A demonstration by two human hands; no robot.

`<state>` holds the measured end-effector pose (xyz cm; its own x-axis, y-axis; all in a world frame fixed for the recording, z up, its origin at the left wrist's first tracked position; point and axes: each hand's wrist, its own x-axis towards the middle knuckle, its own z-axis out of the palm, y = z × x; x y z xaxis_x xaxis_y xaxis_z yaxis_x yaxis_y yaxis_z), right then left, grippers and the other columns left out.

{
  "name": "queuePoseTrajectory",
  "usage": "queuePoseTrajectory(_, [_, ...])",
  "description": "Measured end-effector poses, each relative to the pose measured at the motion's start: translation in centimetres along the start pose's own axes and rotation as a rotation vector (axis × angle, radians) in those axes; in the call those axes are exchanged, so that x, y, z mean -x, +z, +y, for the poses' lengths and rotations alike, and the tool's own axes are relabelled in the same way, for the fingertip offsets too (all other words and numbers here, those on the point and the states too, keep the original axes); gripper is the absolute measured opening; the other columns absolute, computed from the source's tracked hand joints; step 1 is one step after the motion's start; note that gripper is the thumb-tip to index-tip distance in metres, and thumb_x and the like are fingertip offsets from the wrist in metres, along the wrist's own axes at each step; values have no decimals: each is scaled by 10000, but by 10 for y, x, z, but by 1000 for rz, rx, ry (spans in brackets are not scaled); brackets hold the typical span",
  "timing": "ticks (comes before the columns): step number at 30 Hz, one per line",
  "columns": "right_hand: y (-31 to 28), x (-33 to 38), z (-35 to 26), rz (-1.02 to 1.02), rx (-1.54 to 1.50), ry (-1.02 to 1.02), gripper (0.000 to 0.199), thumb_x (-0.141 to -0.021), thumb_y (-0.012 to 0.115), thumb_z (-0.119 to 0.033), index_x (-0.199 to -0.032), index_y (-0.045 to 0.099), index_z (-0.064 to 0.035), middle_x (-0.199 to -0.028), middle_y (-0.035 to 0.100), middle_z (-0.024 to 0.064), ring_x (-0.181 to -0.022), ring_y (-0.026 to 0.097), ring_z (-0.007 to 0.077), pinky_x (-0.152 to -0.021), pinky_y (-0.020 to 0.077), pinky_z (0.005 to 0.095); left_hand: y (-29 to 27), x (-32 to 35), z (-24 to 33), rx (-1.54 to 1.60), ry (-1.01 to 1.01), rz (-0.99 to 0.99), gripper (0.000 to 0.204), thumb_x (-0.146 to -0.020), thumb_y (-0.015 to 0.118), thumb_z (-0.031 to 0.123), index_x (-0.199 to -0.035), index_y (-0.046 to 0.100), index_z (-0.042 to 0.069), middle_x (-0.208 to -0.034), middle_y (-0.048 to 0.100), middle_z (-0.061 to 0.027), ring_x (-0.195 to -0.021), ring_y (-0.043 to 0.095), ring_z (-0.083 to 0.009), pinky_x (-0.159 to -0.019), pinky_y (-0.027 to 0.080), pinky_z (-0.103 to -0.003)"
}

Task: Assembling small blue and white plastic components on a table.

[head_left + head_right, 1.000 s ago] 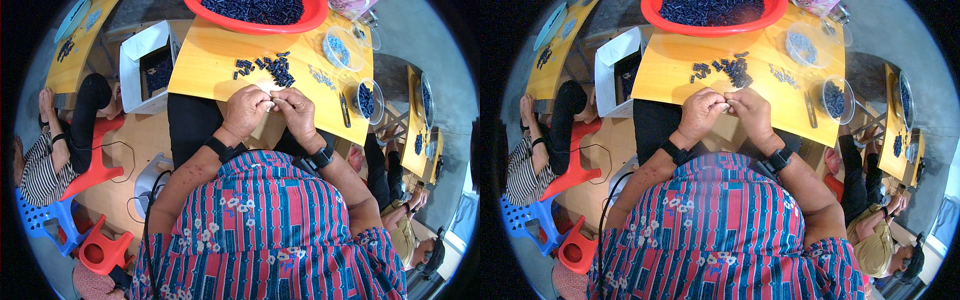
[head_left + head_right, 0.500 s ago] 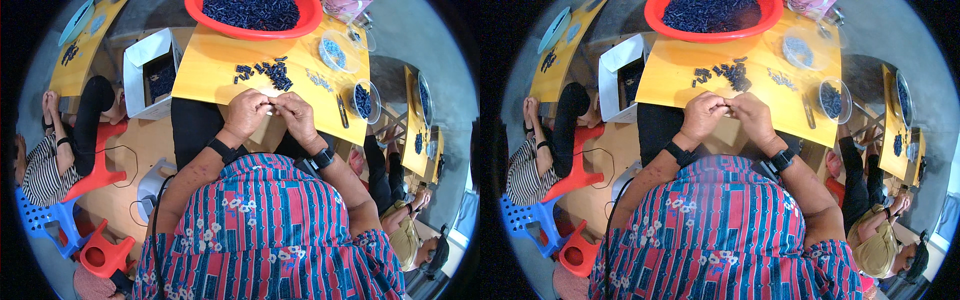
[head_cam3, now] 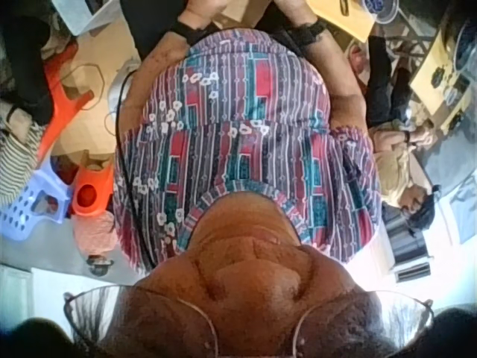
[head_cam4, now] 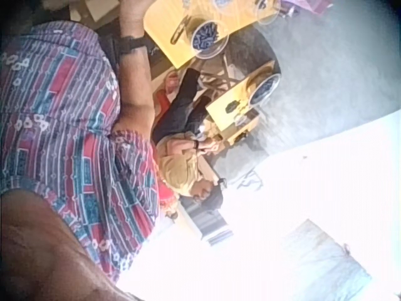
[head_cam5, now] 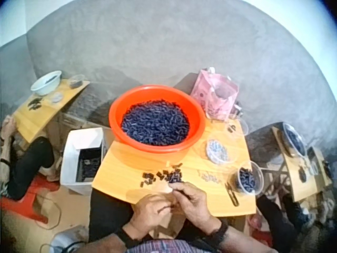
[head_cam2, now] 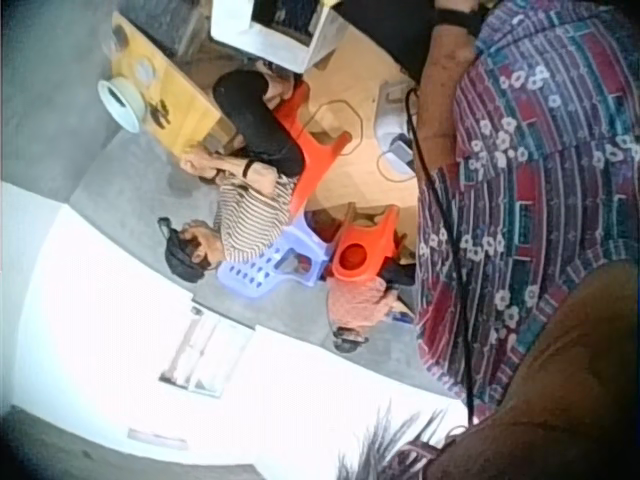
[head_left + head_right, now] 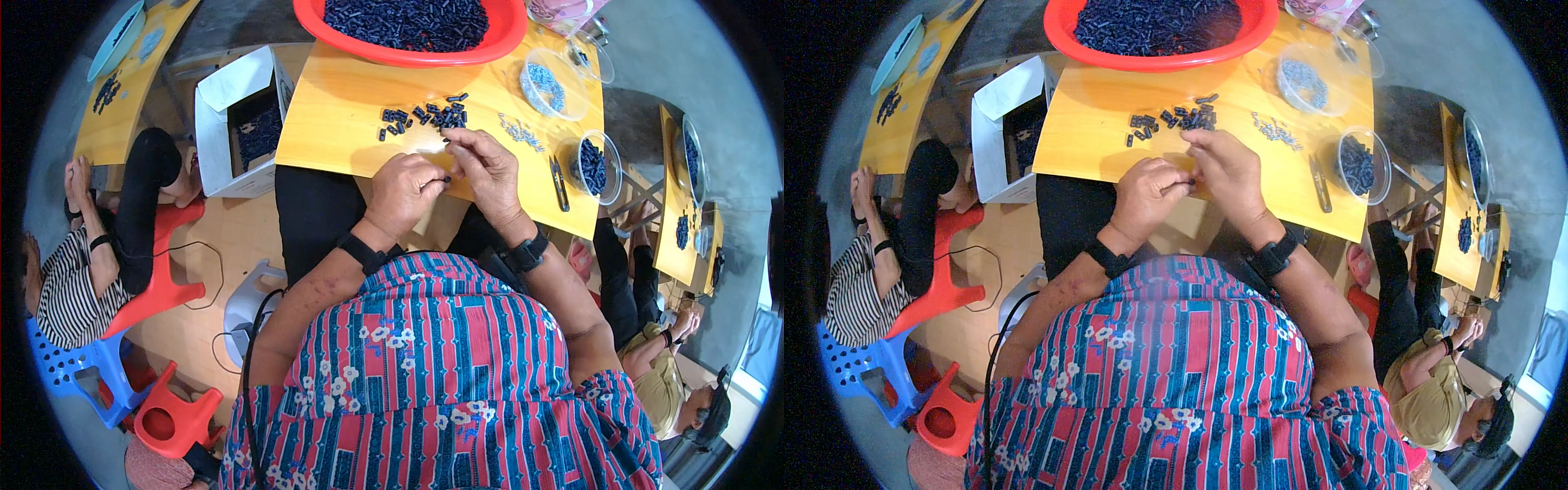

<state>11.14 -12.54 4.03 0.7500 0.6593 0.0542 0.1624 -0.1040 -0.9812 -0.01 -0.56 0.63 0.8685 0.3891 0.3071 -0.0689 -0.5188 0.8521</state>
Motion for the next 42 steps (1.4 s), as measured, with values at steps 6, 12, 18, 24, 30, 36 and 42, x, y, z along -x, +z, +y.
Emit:
queuePoseTrajectory(6, [23,-16,-5,-203,265,-455,297,-870,609,50,-1134,682,-64,-894,622,125,-835,637,267,-712,514,321,10,3,-8,-198,97,38,137,-767,727,162,-799,679,37,-831,660,-118,-839,638,-324,-760,519,-423])
queuePoseTrajectory(12, [33,-25,-4,-382,558,-582,448,-938,588,-380,-1272,611,-83,-1060,627,152,-1026,581,354,-922,483,444,15,9,-8,-126,5,129,292,-831,690,185,-1084,657,44,-1038,676,-169,-983,644,-360,-810,531,-441])
queuePoseTrajectory(18, [33,-28,4,-478,609,-558,773,-876,447,-718,-1299,591,-87,-1154,593,181,-1084,545,382,-989,429,477,18,12,-16,-126,11,79,292,-846,679,174,-1101,651,35,-1051,673,-166,-979,647,-354,-821,535,-427])
queuePoseTrajectory(24, [32,-27,5,-522,587,-554,842,-830,454,-780,-1297,594,-94,-1166,575,188,-1098,540,392,-1011,405,497,14,17,-20,-45,53,9,287,-858,680,218,-1081,672,38,-1032,684,-159,-965,668,-338,-799,544,-409])
queuePoseTrajectory(30, [31,-27,3,-567,573,-591,748,-763,645,-629,-1263,611,-73,-1151,601,164,-1102,543,356,-1001,429,449,11,20,-17,23,4,-34,313,-844,698,276,-1061,686,51,-1006,689,-147,-954,674,-329,-787,550,-417])
queuePoseTrajectory(36, [32,-27,6,-550,506,-568,876,-779,502,-795,-1244,636,-66,-1098,604,170,-1036,572,372,-962,448,457,12,21,-18,-27,10,-11,249,-843,693,266,-982,701,60,-958,693,-131,-925,680,-321,-736,552,-403])
queuePoseTrajectory(42, [22,-23,10,-544,467,-558,735,-764,641,-655,-1201,640,-64,-1104,607,140,-1040,564,347,-967,453,431,11,16,-12,10,85,4,152,-784,710,223,-815,719,75,-889,696,-100,-883,680,-294,-709,542,-392])
